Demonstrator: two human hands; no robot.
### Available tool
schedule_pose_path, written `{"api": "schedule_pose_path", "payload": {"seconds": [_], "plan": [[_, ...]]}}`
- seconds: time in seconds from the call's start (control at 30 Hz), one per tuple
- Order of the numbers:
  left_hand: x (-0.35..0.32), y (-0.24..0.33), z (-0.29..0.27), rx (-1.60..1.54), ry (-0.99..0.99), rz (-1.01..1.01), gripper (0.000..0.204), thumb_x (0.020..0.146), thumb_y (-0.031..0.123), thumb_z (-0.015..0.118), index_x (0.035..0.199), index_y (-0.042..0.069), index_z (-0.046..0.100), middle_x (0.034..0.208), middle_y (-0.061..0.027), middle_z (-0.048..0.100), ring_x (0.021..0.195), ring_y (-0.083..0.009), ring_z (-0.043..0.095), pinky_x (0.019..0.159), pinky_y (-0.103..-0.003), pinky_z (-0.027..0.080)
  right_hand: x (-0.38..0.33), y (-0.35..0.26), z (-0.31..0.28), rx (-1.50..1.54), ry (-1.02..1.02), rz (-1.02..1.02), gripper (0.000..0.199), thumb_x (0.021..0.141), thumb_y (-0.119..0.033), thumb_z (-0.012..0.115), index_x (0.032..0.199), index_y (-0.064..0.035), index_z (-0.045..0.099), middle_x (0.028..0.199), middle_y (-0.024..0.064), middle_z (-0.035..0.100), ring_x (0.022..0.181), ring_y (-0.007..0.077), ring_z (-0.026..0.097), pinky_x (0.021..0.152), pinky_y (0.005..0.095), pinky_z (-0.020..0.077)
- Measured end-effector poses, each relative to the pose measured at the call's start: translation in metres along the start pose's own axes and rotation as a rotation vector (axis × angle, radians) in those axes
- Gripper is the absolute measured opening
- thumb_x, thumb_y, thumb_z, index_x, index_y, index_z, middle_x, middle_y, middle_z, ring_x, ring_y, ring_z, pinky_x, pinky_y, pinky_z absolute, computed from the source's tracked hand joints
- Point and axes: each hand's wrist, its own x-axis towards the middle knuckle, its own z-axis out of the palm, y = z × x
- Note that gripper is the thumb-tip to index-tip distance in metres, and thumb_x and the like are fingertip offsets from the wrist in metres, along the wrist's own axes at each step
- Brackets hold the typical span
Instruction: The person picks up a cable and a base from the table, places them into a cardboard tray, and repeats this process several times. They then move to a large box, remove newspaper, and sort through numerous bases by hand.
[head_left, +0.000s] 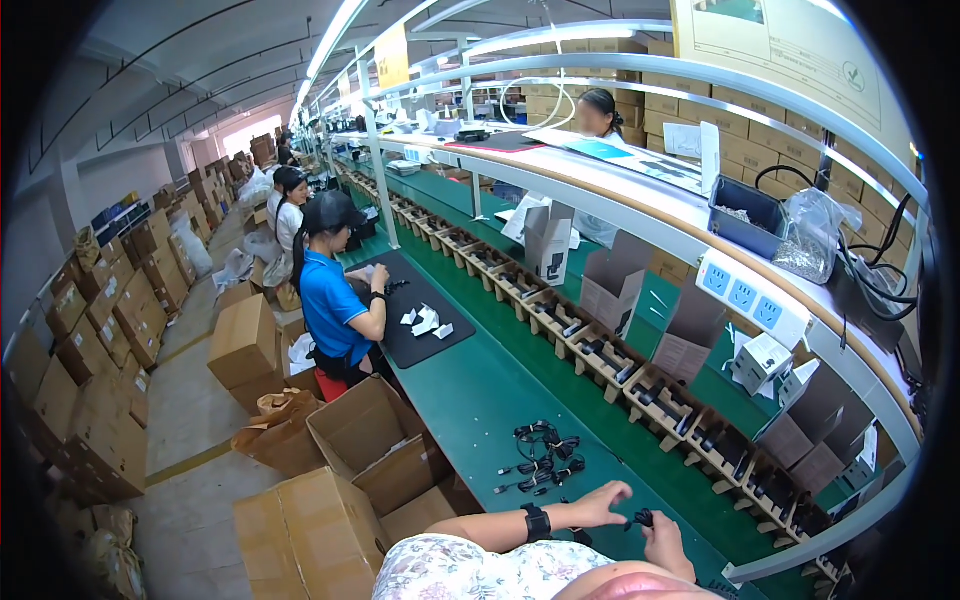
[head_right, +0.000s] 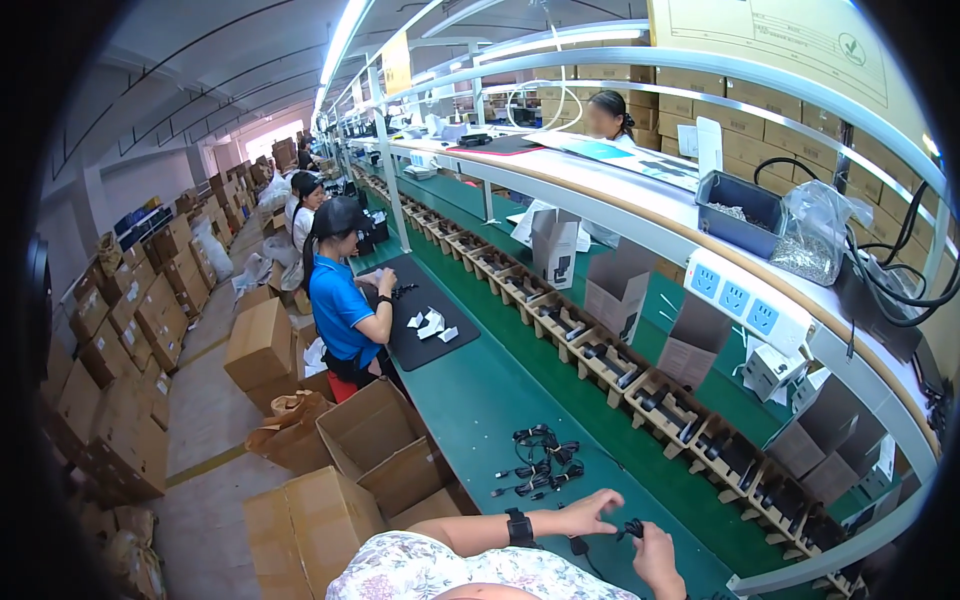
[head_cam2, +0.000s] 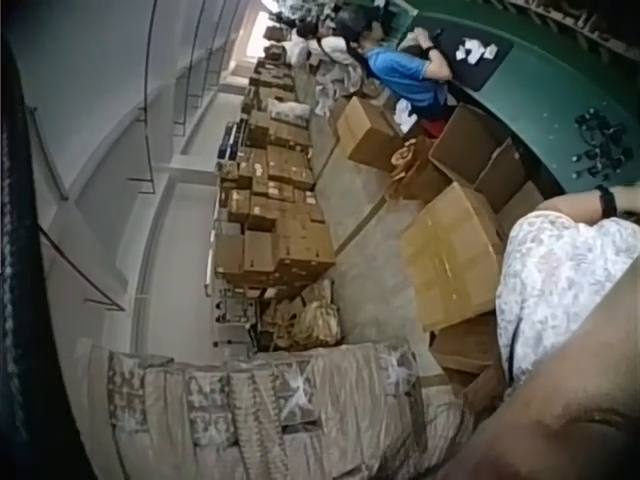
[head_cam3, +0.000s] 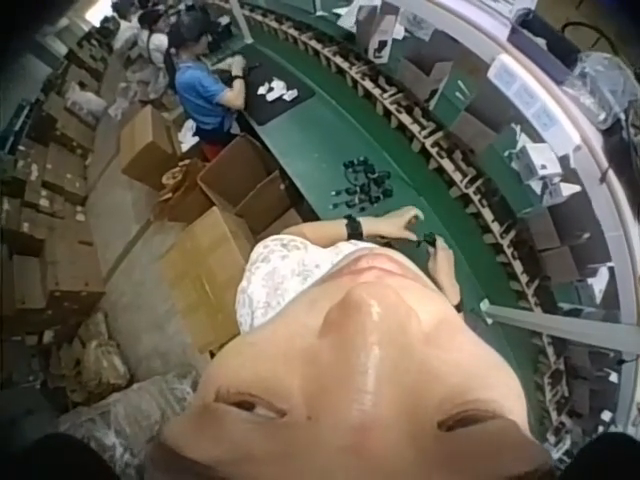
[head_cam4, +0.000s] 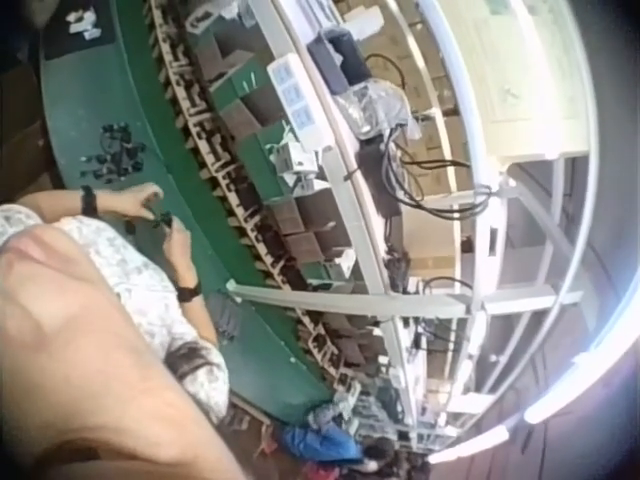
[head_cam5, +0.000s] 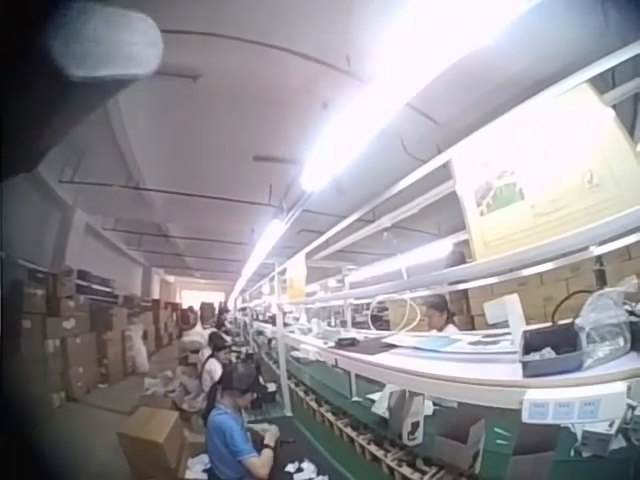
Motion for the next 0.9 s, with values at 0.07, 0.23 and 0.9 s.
{"api": "schedule_pose_path", "payload": {"seconds": [0.07, 0.23, 0.9], "plan": [[0.003, 0.001, 0.005, 0.062, -0.080, 0.025, 0.012, 0.086, 0.011, 0.051, 0.094, 0.002, 0.051, 0.065, -0.0057, 0.058, 0.052, -0.0127, 0.057, 0.049, -0.024, 0.046, -0.008, 0.005, -0.002, 0.360, -0.068, 0.199, 0.025, 0.077, -0.013, 0.061, 0.098, -0.0022, 0.052, 0.084, 0.0163, 0.061, 0.077, 0.0350, 0.058, 0.065, 0.0398, 0.0454], [0.006, -0.001, 0.029, 0.181, -0.250, 0.058, 0.016, 0.085, 0.011, 0.054, 0.097, 0.002, 0.049, 0.067, -0.0062, 0.058, 0.053, -0.0131, 0.056, 0.050, -0.025, 0.045, -0.025, 0.004, -0.009, 0.563, -0.119, 0.294, 0.019, 0.079, -0.016, 0.059, 0.089, -0.0008, 0.053, 0.074, 0.0175, 0.060, 0.071, 0.0360, 0.058, 0.061, 0.0423, 0.0451], [0.021, -0.120, -0.072, 1.592, 0.348, -0.133, 0.063, 0.074, 0.035, 0.066, 0.125, 0.008, 0.040, 0.137, -0.0171, 0.029, 0.127, -0.0341, 0.027, 0.098, -0.051, 0.027, -0.077, 0.188, -0.018, 0.156, 0.651, 0.888, 0.024, 0.084, -0.023, 0.055, 0.087, -0.0007, 0.049, 0.075, 0.0237, 0.058, 0.071, 0.0431, 0.055, 0.058, 0.0483, 0.0431]]}}
